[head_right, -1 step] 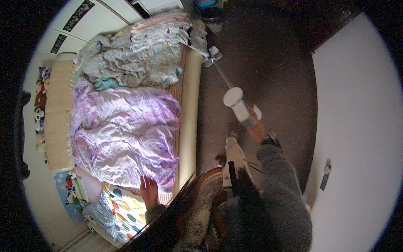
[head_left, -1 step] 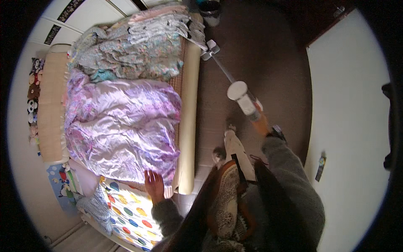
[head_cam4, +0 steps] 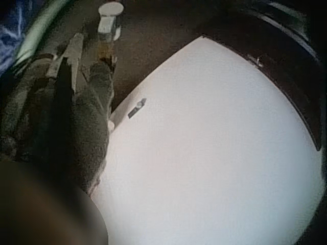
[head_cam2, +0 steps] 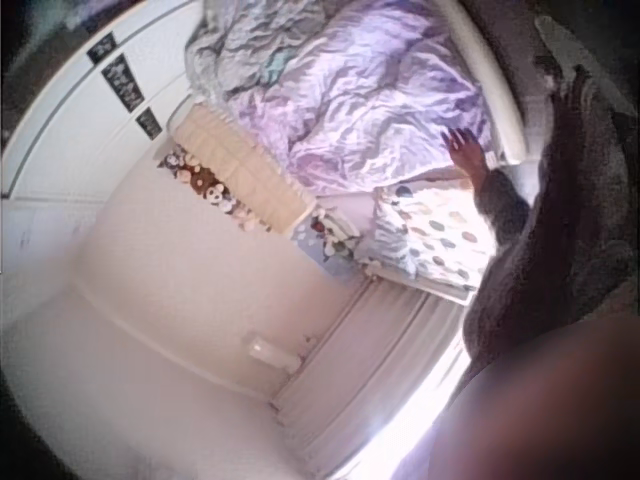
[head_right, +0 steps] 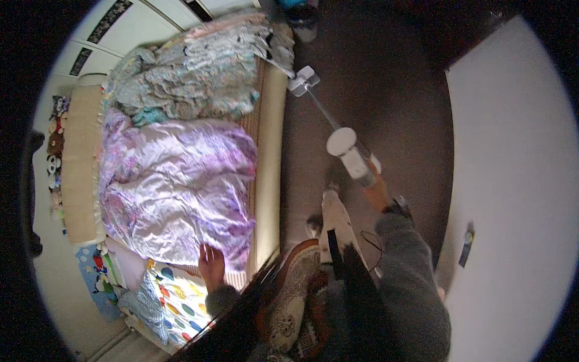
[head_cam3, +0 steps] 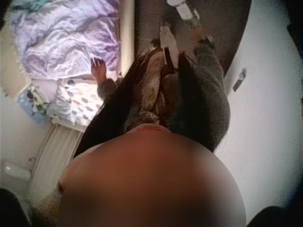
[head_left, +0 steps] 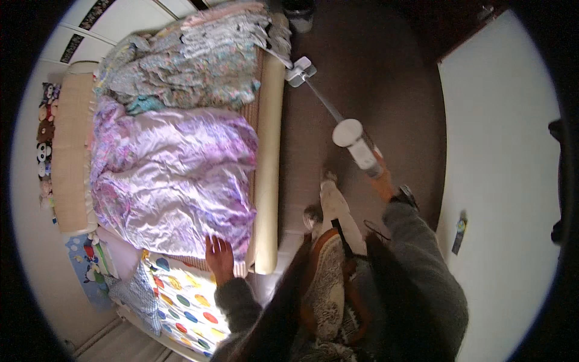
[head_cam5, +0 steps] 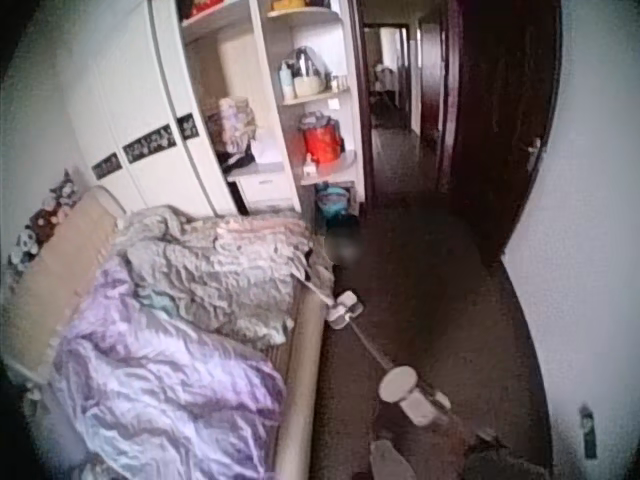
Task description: The person uses a cordless stick vacuum to clean the floor in a bedroom and hallway. They move around furniture and clothes racks, vacuuming under and around items.
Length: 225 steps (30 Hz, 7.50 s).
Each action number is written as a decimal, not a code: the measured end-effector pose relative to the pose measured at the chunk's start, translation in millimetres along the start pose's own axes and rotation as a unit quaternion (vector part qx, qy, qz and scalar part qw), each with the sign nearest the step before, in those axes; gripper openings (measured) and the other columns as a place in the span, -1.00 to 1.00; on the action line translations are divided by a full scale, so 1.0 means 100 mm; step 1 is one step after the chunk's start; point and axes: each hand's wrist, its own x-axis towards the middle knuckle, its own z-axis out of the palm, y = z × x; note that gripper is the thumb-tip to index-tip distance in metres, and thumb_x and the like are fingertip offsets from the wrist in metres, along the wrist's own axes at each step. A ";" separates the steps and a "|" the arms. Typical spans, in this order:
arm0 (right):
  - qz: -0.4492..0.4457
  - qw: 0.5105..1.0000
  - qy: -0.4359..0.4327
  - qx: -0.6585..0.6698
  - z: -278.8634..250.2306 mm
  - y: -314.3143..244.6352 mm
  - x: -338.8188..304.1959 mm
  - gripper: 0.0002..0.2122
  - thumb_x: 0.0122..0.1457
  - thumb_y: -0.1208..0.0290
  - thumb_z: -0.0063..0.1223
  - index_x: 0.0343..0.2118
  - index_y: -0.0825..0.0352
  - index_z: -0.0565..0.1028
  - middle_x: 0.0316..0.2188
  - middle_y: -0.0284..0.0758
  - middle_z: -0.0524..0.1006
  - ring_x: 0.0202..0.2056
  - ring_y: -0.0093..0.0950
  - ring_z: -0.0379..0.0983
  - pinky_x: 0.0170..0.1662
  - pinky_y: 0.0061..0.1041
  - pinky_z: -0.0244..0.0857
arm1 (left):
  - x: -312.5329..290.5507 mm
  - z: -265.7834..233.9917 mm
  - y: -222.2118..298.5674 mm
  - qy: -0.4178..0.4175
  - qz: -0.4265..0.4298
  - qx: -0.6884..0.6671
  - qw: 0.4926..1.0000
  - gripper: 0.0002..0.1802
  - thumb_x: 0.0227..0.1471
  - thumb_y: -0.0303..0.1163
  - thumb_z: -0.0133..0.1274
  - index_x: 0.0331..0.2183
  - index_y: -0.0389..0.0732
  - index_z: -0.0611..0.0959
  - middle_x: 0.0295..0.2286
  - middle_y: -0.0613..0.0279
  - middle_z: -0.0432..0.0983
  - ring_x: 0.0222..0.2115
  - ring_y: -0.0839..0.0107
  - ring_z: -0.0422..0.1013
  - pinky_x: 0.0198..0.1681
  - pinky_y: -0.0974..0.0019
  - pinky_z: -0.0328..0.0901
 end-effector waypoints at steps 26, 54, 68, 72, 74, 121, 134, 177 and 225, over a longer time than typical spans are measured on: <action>0.138 0.966 0.214 -0.038 -1.12 0.40 1.21 -0.67 -0.14 0.18 0.16 -0.54 0.40 0.43 -0.55 -0.35 0.44 -0.47 -0.48 0.24 -0.29 -0.44 0.17 | -0.25 0.40 -1.03 -0.102 0.004 0.099 0.990 -0.56 -0.10 -0.51 -0.10 -0.08 -0.13 0.36 -0.27 0.23 0.34 -0.29 0.39 0.29 -0.18 0.28 0.23; 0.295 0.918 0.265 -0.001 0.12 1.89 -6.79 -0.52 -0.18 0.52 0.16 -0.14 0.41 0.27 -0.21 -0.26 0.38 -0.19 -0.43 0.31 -0.21 -0.49 0.24 | 0.05 0.27 -1.62 -0.220 -0.225 0.421 0.851 -0.61 -0.01 -0.40 -0.20 -0.07 -0.14 0.33 -0.30 0.29 0.32 -0.29 0.43 0.25 -0.14 0.30 0.19; 0.098 0.930 0.339 0.103 -0.01 2.33 -4.26 -0.64 -0.19 0.39 0.21 -0.30 0.46 0.43 -0.38 -0.31 0.48 -0.36 -0.55 0.36 -0.30 -0.59 0.22 | -0.49 -0.52 -1.20 -0.353 -0.149 0.478 0.791 -0.59 -0.04 -0.39 -0.09 -0.08 -0.16 0.34 -0.28 0.26 0.34 -0.26 0.41 0.27 -0.12 0.29 0.18; 0.011 0.912 0.386 0.135 -0.23 2.47 -4.77 -0.57 -0.22 0.33 0.25 -0.27 0.46 0.41 -0.35 -0.28 0.48 -0.30 -0.47 0.38 -0.26 -0.53 0.22 | -0.75 -0.89 -0.87 -0.258 -0.167 0.433 0.848 -0.62 -0.03 -0.38 -0.13 -0.10 -0.12 0.36 -0.31 0.33 0.34 -0.27 0.43 0.25 -0.10 0.28 0.15; 0.097 0.921 0.370 0.071 -0.10 2.58 -5.46 -0.52 -0.22 0.34 0.24 -0.21 0.46 0.37 -0.27 -0.26 0.44 -0.27 -0.42 0.37 -0.23 -0.51 0.22 | -0.86 -1.20 -0.77 -0.245 -0.160 0.444 0.847 -0.62 -0.03 -0.39 -0.14 -0.10 -0.12 0.36 -0.29 0.32 0.33 -0.26 0.42 0.24 -0.10 0.28 0.14; 0.326 0.592 0.691 0.256 2.72 1.38 -10.19 -0.83 -0.29 0.52 0.08 -0.55 0.43 0.40 -0.72 -0.35 0.38 -0.75 -0.62 0.22 -0.71 -0.64 0.09 | -1.90 -2.48 -1.25 -0.381 -0.462 0.531 0.600 -0.66 -0.03 -0.51 -0.19 -0.13 -0.20 0.36 -0.35 0.23 0.39 -0.33 0.36 0.35 -0.22 0.25 0.28; 0.172 0.827 0.516 0.140 2.00 1.50 -8.63 -0.78 -0.27 0.48 0.12 -0.48 0.46 0.46 -0.64 -0.37 0.46 -0.58 -0.63 0.35 -0.52 -0.59 0.25 | -1.10 -2.14 -0.18 -0.374 -0.341 0.547 0.667 -0.57 -0.06 -0.44 -0.15 -0.06 -0.16 0.32 -0.30 0.29 0.31 -0.28 0.42 0.25 -0.14 0.29 0.19; 0.155 0.780 0.525 0.303 3.94 2.28 -11.60 -0.81 -0.24 0.58 0.11 -0.47 0.43 0.43 -0.59 -0.33 0.46 -0.58 -0.65 0.33 -0.56 -0.66 0.23 | -2.22 -4.87 1.32 -0.330 -0.355 0.530 0.695 -0.66 -0.01 -0.44 -0.21 -0.12 -0.19 0.38 -0.32 0.27 0.32 -0.32 0.41 0.28 -0.19 0.27 0.24; 0.308 0.341 0.853 0.248 4.63 3.18 -12.72 -0.82 -0.29 0.56 0.05 -0.53 0.39 0.35 -0.71 -0.42 0.35 -0.70 -0.65 0.23 -0.64 -0.66 0.12 | -2.63 -4.81 0.53 -0.415 -0.481 0.604 0.481 -0.59 -0.06 -0.47 -0.09 -0.09 -0.17 0.33 -0.32 0.29 0.36 -0.27 0.40 0.28 -0.09 0.28 0.16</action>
